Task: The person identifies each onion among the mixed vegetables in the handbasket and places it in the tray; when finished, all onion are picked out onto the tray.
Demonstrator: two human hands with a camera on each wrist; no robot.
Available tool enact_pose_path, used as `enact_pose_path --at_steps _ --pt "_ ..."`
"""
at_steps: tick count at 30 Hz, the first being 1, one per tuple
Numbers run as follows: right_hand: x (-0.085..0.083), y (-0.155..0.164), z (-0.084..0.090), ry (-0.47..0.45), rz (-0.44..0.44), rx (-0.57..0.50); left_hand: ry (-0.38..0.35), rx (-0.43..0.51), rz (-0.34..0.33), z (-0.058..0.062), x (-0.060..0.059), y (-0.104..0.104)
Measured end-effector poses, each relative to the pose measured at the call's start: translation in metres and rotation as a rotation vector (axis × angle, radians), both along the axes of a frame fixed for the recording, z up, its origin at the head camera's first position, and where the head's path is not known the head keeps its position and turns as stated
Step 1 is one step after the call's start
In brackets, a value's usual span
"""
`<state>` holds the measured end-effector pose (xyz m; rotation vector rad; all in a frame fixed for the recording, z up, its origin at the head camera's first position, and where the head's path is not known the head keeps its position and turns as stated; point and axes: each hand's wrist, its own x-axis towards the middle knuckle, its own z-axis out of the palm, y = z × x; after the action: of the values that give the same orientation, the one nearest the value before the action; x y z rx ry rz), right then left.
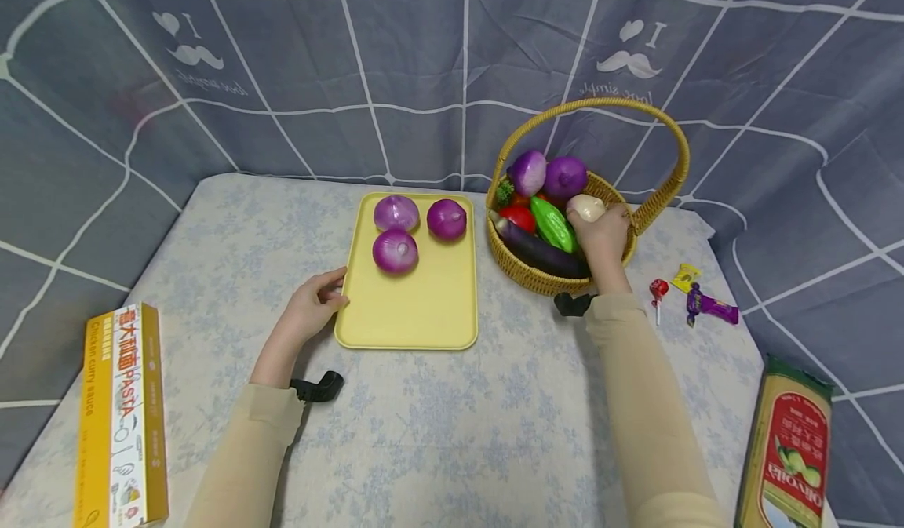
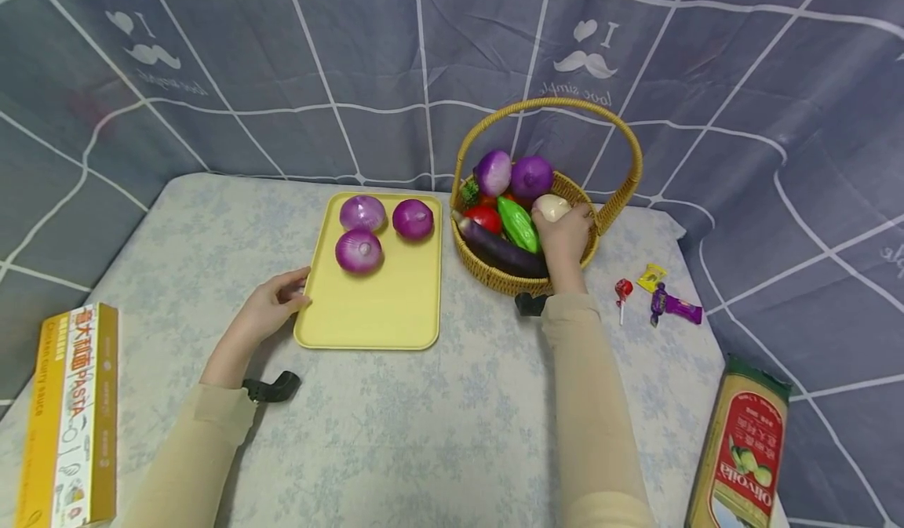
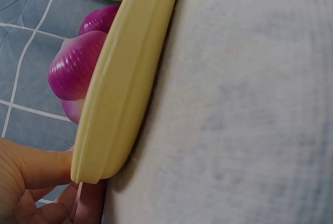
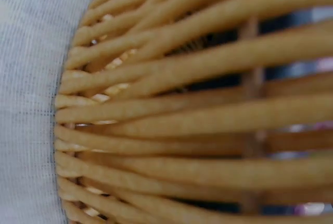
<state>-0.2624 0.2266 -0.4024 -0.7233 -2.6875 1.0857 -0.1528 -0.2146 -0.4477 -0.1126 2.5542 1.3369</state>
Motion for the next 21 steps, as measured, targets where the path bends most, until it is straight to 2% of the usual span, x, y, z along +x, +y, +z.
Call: enact_pose_path --at_steps 10,16,21 --pt "0.026 -0.012 0.016 0.161 -0.007 -0.065 0.005 -0.002 -0.008 -0.002 0.002 -0.001" --pt "0.044 -0.03 0.024 0.299 0.085 -0.122 0.01 0.004 0.001 -0.001 0.001 -0.001" --pt "0.058 -0.05 0.026 0.348 0.159 -0.156 0.009 0.013 0.0 0.0 0.001 -0.001"
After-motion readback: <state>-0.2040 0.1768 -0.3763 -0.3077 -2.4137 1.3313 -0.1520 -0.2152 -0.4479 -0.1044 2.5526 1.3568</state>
